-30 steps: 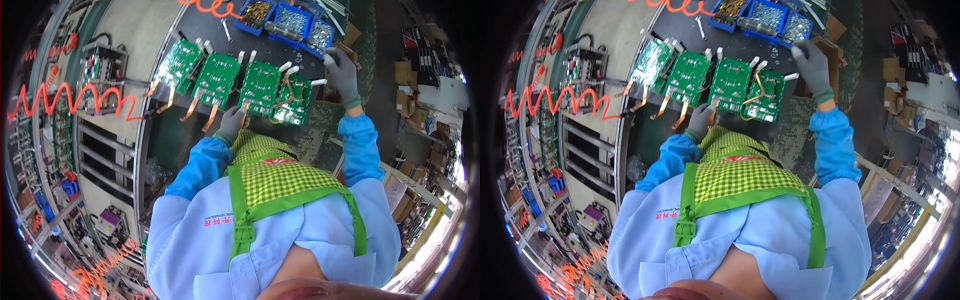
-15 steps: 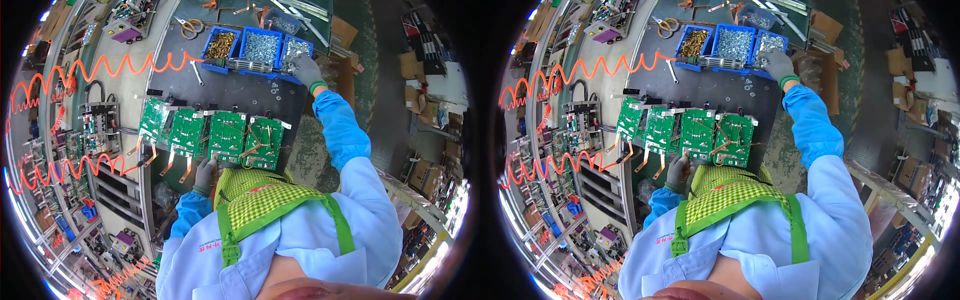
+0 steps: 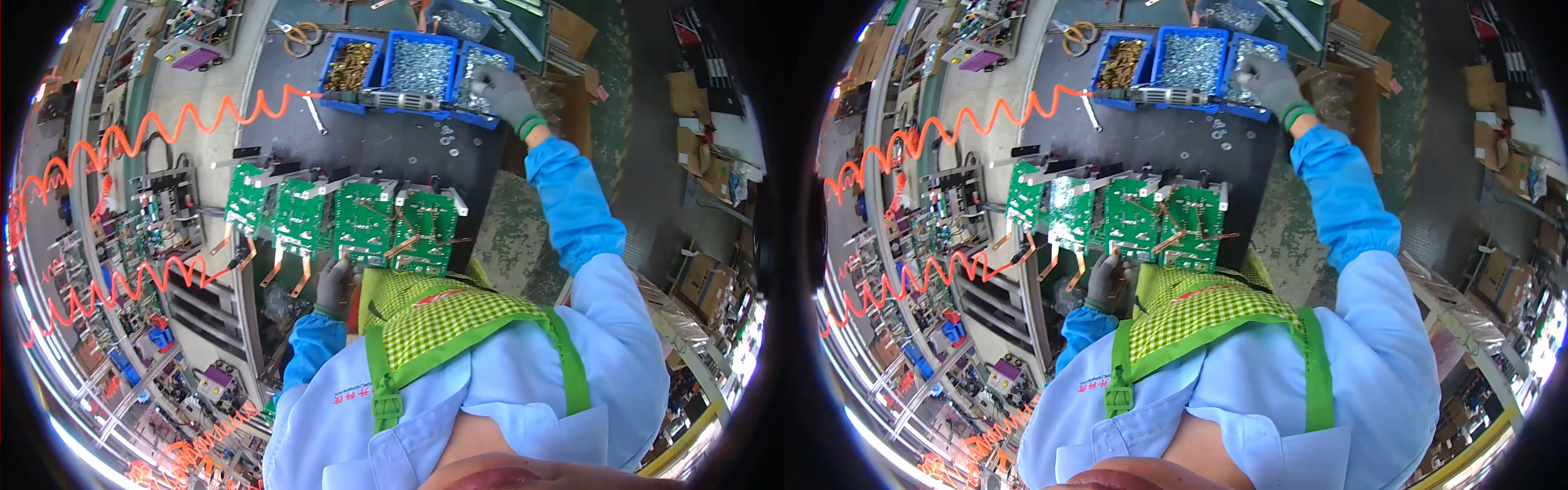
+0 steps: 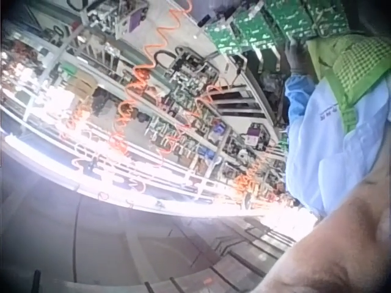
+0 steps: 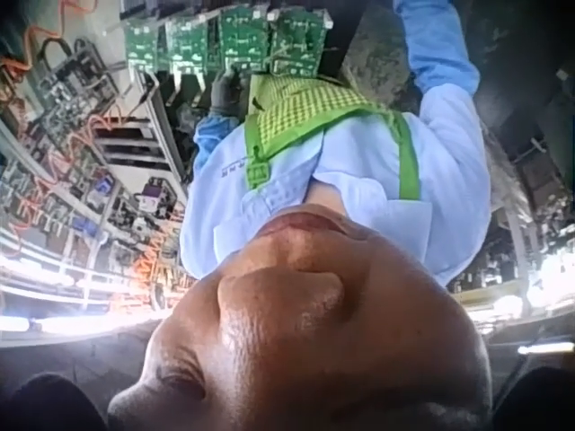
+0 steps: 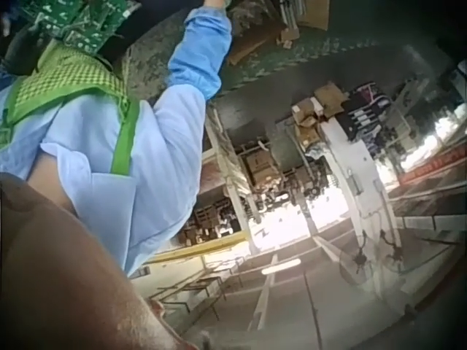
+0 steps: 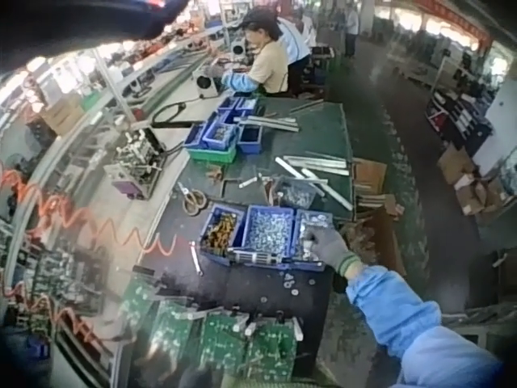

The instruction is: Assembling and securing components on multiple printed circuit boards using an electric screwdriver.

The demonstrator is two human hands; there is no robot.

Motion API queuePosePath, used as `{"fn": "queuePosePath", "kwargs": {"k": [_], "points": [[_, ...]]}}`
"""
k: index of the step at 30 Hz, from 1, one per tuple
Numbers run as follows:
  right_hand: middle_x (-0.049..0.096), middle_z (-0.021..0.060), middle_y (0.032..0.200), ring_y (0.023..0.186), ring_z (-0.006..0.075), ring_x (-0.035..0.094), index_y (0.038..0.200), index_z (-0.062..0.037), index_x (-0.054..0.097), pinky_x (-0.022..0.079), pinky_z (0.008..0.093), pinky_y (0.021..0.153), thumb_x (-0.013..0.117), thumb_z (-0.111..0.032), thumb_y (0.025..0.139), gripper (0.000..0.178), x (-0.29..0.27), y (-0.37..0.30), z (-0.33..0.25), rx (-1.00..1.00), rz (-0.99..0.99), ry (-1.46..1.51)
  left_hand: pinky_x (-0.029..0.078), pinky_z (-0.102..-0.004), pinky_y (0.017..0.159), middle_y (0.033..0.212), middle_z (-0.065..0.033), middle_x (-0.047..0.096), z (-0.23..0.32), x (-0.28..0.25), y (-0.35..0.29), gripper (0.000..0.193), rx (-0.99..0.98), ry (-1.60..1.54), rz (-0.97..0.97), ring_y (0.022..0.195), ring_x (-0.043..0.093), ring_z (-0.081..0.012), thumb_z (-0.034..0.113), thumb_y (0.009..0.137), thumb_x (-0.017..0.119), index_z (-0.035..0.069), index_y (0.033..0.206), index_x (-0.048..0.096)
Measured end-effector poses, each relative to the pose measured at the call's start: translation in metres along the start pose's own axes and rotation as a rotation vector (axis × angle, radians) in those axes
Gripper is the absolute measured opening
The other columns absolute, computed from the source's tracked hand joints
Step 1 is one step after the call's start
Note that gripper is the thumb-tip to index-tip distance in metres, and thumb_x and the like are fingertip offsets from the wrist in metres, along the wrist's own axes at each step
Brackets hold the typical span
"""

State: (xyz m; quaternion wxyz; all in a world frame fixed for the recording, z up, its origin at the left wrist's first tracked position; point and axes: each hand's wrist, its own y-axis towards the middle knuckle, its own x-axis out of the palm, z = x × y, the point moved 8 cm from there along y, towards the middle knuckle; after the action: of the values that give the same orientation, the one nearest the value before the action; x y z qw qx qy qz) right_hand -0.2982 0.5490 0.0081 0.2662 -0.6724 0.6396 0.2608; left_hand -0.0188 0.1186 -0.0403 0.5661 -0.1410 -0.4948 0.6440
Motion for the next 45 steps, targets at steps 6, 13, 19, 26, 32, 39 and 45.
{"fn": "queuePosePath", "kwargs": {"k": [6,13,19,26,32,39,45], "points": [[0.060,0.0115,0.084,0.084,0.0310,0.057,0.090,-0.0113,0.058,0.045,0.0392,0.073,0.061,-0.025,0.075,0.020,0.043,-0.046,-0.016,-0.009,-0.239,-0.151,0.048,-0.0267,0.057,0.081,-0.0076,0.057,0.007,0.007,-0.007,0.021,0.007,0.044,0.049,0.067,0.057,-0.0160,0.013,0.086,0.051,-0.001,0.101,0.053],[0.057,0.0080,0.101,0.092,0.0279,0.057,0.100,-0.0175,0.062,0.046,0.0391,0.077,0.058,-0.026,0.079,0.023,0.008,-0.001,0.010,-0.048,0.036,-0.392,0.045,-0.0253,0.054,0.076,-0.0090,0.057,0.006,0.007,-0.005,0.018,0.039,0.048,0.065,0.062,0.055,-0.0158,0.014,0.086,0.049,0.000,0.096,0.053],[0.056,0.0077,0.103,0.092,0.0285,0.057,0.093,-0.0176,0.064,0.047,0.0390,0.076,0.056,-0.024,0.079,0.017,0.035,0.015,0.018,0.010,-0.064,-0.553,0.046,-0.0251,0.055,0.076,-0.0091,0.057,0.004,0.002,-0.006,0.020,0.060,0.039,0.099,0.062,0.056,-0.0162,0.015,0.086,0.050,-0.001,0.097,0.053],[0.063,0.0118,0.082,0.079,0.0281,0.061,0.088,-0.0111,0.063,0.048,0.0357,0.071,0.062,-0.028,0.074,0.022,0.004,0.031,0.035,0.110,0.051,-0.041,0.049,-0.0243,0.058,0.079,-0.0081,0.059,-0.003,-0.013,0.000,0.023,0.057,0.050,0.096,0.064,0.057,-0.0139,0.018,0.086,0.053,0.000,0.100,0.053],[0.064,0.0112,0.086,0.082,0.0285,0.062,0.095,-0.0091,0.061,0.048,0.0364,0.071,0.061,-0.023,0.076,0.023,0.039,0.065,-0.021,-0.119,-0.129,-0.100,0.050,-0.0250,0.059,0.081,-0.0076,0.059,-0.004,-0.013,0.003,0.026,0.070,0.016,0.076,0.067,0.058,-0.0133,0.019,0.086,0.054,0.000,0.104,0.051],[0.062,0.0108,0.102,0.094,0.0288,0.060,0.107,-0.0167,0.060,0.047,0.0425,0.079,0.044,-0.019,0.086,0.027,0.133,0.088,-0.034,-0.424,-0.426,-0.983,0.051,-0.0251,0.064,0.085,-0.0065,0.058,-0.001,-0.005,-0.003,0.024,0.075,0.020,0.090,0.072,0.058,-0.0134,0.016,0.086,0.052,-0.001,0.103,0.051],[0.061,0.0134,0.103,0.097,0.0306,0.058,0.111,-0.0149,0.058,0.047,0.0440,0.081,0.040,-0.016,0.087,0.029,0.143,0.087,-0.041,-0.343,-0.410,-0.968,0.049,-0.0243,0.063,0.085,-0.0061,0.057,-0.004,-0.007,-0.002,0.025,0.079,-0.020,0.037,0.072,0.057,-0.0129,0.017,0.087,0.052,0.000,0.106,0.051]]}}
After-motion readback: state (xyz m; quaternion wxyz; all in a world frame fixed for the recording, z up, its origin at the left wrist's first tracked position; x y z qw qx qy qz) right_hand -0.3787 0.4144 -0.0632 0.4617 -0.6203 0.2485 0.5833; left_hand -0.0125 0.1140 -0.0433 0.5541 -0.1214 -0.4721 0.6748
